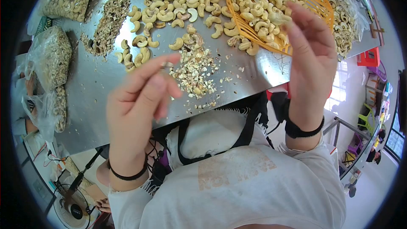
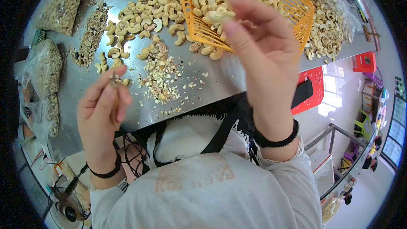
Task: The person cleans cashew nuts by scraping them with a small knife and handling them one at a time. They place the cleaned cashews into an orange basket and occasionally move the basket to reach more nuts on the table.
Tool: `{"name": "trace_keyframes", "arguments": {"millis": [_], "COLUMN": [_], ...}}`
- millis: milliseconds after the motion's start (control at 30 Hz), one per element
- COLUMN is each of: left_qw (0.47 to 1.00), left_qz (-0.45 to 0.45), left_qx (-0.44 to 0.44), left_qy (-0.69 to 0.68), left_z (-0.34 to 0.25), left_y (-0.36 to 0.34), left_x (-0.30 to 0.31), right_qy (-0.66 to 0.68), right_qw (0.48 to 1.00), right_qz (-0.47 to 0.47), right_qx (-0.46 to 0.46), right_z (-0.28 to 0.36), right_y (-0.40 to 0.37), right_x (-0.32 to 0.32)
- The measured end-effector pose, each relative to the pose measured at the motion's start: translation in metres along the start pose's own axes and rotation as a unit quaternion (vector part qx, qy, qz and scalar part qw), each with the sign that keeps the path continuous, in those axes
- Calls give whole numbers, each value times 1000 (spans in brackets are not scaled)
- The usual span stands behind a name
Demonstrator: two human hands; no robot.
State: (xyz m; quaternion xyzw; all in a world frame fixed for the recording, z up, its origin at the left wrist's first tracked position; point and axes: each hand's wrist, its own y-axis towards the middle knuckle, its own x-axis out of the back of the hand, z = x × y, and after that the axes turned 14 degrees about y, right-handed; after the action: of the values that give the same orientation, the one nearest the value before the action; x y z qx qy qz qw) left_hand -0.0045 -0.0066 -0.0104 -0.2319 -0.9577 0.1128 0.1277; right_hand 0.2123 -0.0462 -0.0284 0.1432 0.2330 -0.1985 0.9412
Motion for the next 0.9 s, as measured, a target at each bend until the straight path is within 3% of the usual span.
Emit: {"name": "trace_keyframes", "arguments": {"millis": [67, 100, 267, 333, 367, 433, 600, 700, 767, 800, 867, 900], "left_qw": [998, 992, 948, 864, 863, 812, 801, 849, 908, 908, 876, 877], "left_qz": [-37, -74, -64, -19, -20, -21, -25, -10, 4, 6, 34, 34], "left_qx": [-10, -18, -78, -115, -115, -165, -150, -128, -161, -162, -244, -244], "left_qy": [53, 104, 302, 489, 491, 559, 579, 512, 388, 386, 414, 413], "left_z": [-1, -2, 6, 8, 13, 22, 22, 20, 12, 8, 1, -1], "left_y": [3, 6, 35, 46, 50, 56, 59, 51, 41, 37, 28, 24], "left_x": [7, 11, 19, 15, 13, 7, 1, 0, -4, -5, -7, -7], "right_qy": [-102, -100, -64, -60, -62, -52, -61, -55, -48, -18, 45, 44], "right_qw": [987, 987, 998, 997, 995, 995, 989, 986, 984, 980, 963, 962], "right_qz": [-57, -56, 5, 38, 67, 67, 98, 114, 115, 96, 80, 80], "right_qx": [113, 114, 18, -6, -31, -53, -92, -111, -129, -174, -255, -256], "right_z": [5, 6, -1, -8, -10, -13, -19, -26, -29, -31, -31, -30], "right_y": [7, 6, -12, -19, -22, -26, -30, -33, -37, -39, -40, -40], "right_x": [2, 4, -8, -14, -17, -20, -17, -17, -21, -24, -27, -28]}}
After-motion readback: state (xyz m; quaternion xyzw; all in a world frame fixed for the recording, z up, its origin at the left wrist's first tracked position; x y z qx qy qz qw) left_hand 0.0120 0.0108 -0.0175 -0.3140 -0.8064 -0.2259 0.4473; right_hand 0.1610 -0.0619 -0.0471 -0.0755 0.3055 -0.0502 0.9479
